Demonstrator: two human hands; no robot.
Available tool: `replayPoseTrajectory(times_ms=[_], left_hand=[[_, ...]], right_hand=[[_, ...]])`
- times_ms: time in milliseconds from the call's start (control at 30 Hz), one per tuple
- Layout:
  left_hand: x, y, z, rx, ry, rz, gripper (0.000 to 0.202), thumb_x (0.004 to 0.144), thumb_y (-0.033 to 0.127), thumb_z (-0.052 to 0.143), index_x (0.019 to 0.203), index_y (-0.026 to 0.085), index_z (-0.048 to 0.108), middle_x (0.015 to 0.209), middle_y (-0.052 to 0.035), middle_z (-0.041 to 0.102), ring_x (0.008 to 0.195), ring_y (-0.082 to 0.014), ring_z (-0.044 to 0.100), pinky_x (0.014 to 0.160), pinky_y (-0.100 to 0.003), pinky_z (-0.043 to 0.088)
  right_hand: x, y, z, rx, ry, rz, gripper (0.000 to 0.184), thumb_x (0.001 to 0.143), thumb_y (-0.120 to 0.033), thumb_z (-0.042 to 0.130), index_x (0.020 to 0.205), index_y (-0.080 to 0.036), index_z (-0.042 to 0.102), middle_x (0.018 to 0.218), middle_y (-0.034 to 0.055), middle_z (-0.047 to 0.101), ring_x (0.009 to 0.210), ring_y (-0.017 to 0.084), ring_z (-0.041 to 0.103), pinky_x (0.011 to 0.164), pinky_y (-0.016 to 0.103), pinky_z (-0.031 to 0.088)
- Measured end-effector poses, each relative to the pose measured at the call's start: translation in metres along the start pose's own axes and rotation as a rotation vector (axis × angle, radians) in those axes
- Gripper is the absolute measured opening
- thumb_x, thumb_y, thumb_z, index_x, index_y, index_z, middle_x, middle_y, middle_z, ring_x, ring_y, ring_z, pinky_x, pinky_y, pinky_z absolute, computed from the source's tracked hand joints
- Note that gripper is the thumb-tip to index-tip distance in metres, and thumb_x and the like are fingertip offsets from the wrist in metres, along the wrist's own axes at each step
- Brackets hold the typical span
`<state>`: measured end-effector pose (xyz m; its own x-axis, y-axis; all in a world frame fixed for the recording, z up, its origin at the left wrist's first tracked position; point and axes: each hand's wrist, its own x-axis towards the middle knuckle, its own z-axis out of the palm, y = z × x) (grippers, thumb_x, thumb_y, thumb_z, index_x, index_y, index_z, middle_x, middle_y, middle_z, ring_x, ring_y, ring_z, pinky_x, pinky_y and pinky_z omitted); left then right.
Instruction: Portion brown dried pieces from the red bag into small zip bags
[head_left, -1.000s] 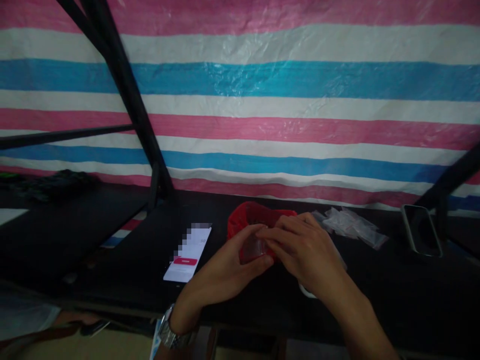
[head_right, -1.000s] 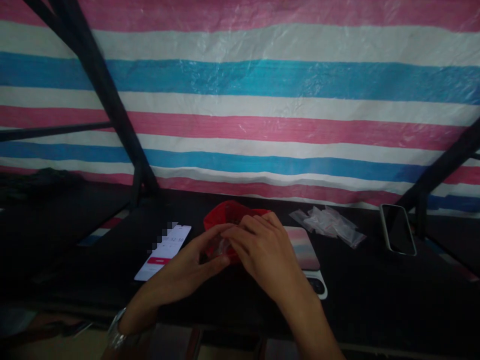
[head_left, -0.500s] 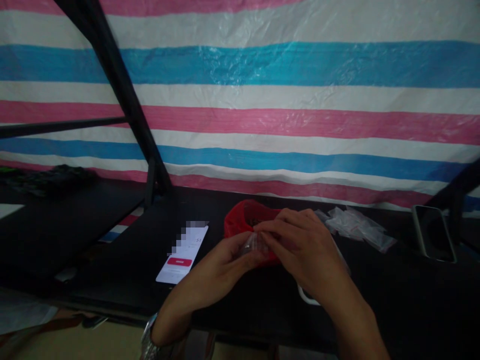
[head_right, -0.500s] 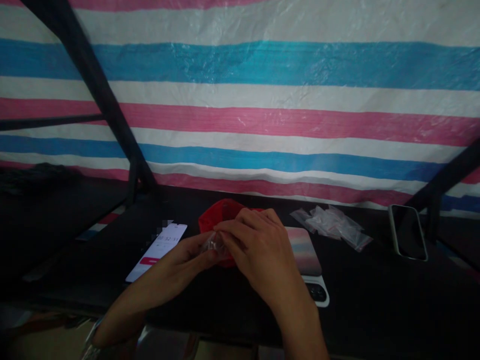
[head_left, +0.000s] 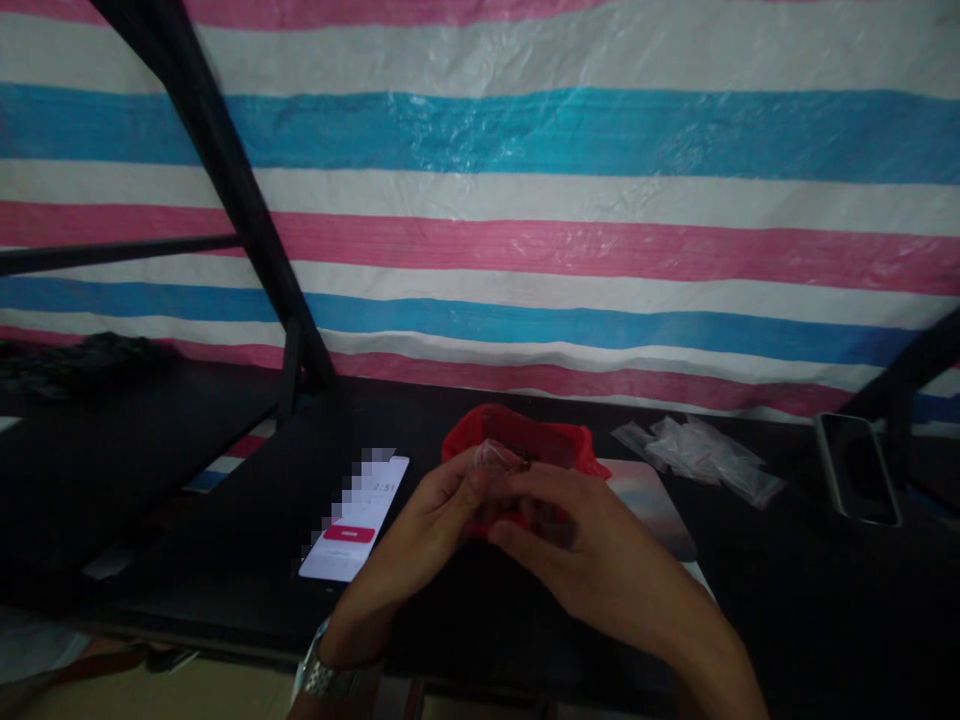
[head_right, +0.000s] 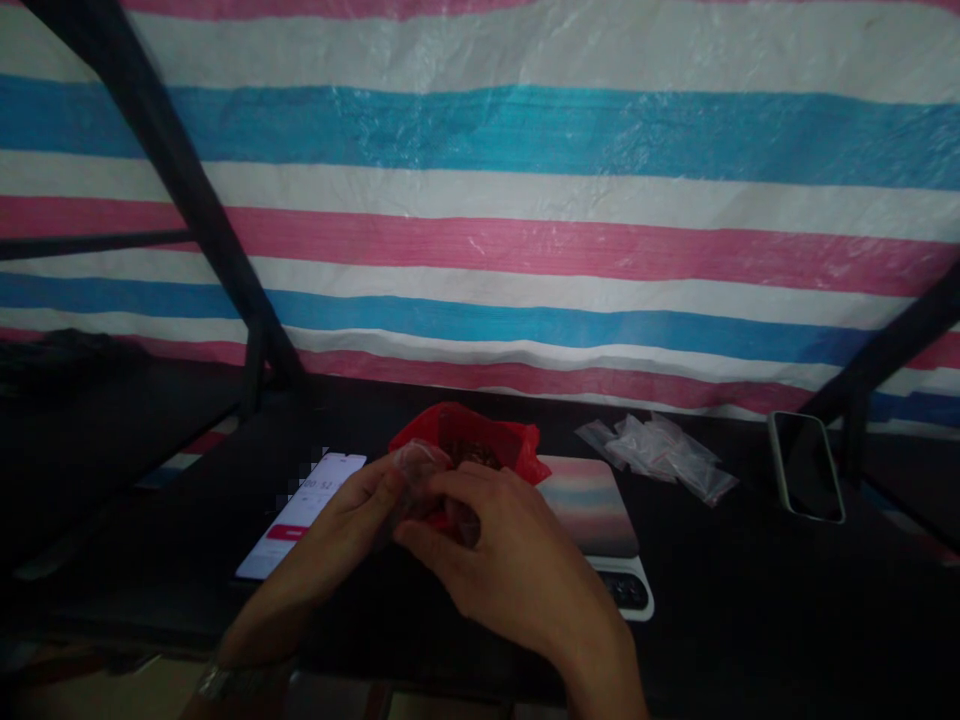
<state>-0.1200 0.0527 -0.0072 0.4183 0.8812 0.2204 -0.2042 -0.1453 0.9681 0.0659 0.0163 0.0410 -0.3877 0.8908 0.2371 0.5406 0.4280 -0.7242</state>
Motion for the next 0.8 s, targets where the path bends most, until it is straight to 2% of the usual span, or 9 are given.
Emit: replayPoseTrajectory(times_ms=[67, 167, 233, 300, 400, 500, 600, 667, 800], left_hand=[[-0.001, 0.001, -0.001, 0.002, 0.001, -0.026, 0.041, 0.096, 0.060, 0.067, 0.115, 0.026, 0.077, 0.109, -0.0043, 0.076, 0.103, -0.0212, 0.068, 0.099, -0.033, 0.051], [-0.005, 0.003, -0.003, 0.044, -0.125, -0.132, 0.039, 0.094, 0.057, 0.070, 0.115, 0.025, 0.076, 0.105, -0.0041, 0.073, 0.098, -0.0201, 0.066, 0.093, -0.031, 0.050], [-0.007, 0.003, -0.004, 0.076, -0.172, -0.187, 0.039, 0.096, 0.058, 0.067, 0.110, 0.023, 0.075, 0.098, -0.0033, 0.070, 0.090, -0.0184, 0.062, 0.085, -0.030, 0.049], [-0.007, 0.003, -0.006, 0.102, -0.098, -0.192, 0.040, 0.097, 0.059, 0.065, 0.107, 0.021, 0.074, 0.094, -0.0022, 0.067, 0.084, -0.0171, 0.058, 0.079, -0.028, 0.047], [-0.005, 0.006, -0.008, 0.150, 0.062, -0.155, 0.040, 0.097, 0.059, 0.064, 0.105, 0.020, 0.071, 0.090, -0.0004, 0.063, 0.080, -0.0158, 0.054, 0.074, -0.027, 0.043], [-0.004, 0.008, -0.008, 0.209, 0.069, -0.178, 0.036, 0.099, 0.055, 0.063, 0.100, 0.020, 0.069, 0.086, 0.0014, 0.061, 0.077, -0.0149, 0.052, 0.071, -0.026, 0.042], [-0.004, 0.007, -0.007, 0.252, 0.064, -0.194, 0.034, 0.100, 0.053, 0.061, 0.096, 0.020, 0.067, 0.083, 0.0027, 0.061, 0.075, -0.0145, 0.052, 0.070, -0.026, 0.043], [-0.002, 0.003, -0.007, 0.279, 0.100, -0.197, 0.033, 0.100, 0.053, 0.061, 0.098, 0.020, 0.068, 0.086, 0.0015, 0.064, 0.078, -0.0158, 0.056, 0.072, -0.027, 0.045], [0.002, -0.009, -0.008, 0.274, 0.171, -0.208, 0.023, 0.096, 0.040, 0.067, 0.109, 0.021, 0.070, 0.105, -0.0046, 0.075, 0.098, -0.0232, 0.068, 0.088, -0.033, 0.051]], right_hand=[[-0.001, 0.002, -0.001, 0.002, -0.003, -0.001, 0.013, 0.100, -0.025, 0.069, 0.106, -0.027, 0.080, 0.100, 0.0016, 0.077, 0.088, 0.017, 0.069, 0.079, 0.028, 0.051], [-0.004, 0.008, -0.003, 0.038, -0.018, 0.001, 0.020, 0.101, -0.017, 0.064, 0.101, -0.029, 0.081, 0.097, -0.0007, 0.075, 0.088, 0.015, 0.069, 0.080, 0.027, 0.052], [-0.007, 0.011, -0.006, 0.088, -0.022, 0.027, 0.019, 0.101, -0.019, 0.065, 0.102, -0.030, 0.080, 0.094, -0.0018, 0.074, 0.084, 0.015, 0.069, 0.077, 0.026, 0.052], [-0.010, 0.012, -0.010, 0.138, 0.030, 0.050, 0.018, 0.099, -0.024, 0.067, 0.114, -0.031, 0.076, 0.095, -0.0015, 0.072, 0.083, 0.016, 0.067, 0.075, 0.026, 0.054], [-0.010, 0.015, -0.012, 0.197, 0.155, 0.037, 0.047, 0.096, -0.022, 0.066, 0.141, -0.031, 0.055, 0.103, -0.0001, 0.068, 0.087, 0.016, 0.067, 0.079, 0.028, 0.057], [-0.001, 0.023, -0.005, 0.225, 0.199, -0.006, 0.063, 0.093, -0.014, 0.058, 0.148, -0.032, 0.035, 0.115, 0.0027, 0.063, 0.096, 0.016, 0.067, 0.088, 0.032, 0.058], [0.015, 0.036, 0.010, 0.134, 0.306, 0.016, 0.054, 0.091, -0.013, 0.057, 0.139, -0.028, 0.038, 0.122, 0.0072, 0.061, 0.109, 0.020, 0.065, 0.100, 0.040, 0.055], [0.025, 0.046, 0.019, 0.055, 0.337, 0.094, 0.048, 0.089, -0.012, 0.059, 0.133, -0.025, 0.045, 0.119, 0.0083, 0.064, 0.109, 0.023, 0.066, 0.100, 0.044, 0.054], [0.031, 0.064, 0.024, -0.126, 0.216, 0.219, 0.039, 0.088, -0.006, 0.061, 0.124, -0.020, 0.061, 0.117, 0.0106, 0.072, 0.113, 0.028, 0.068, 0.102, 0.048, 0.053]])
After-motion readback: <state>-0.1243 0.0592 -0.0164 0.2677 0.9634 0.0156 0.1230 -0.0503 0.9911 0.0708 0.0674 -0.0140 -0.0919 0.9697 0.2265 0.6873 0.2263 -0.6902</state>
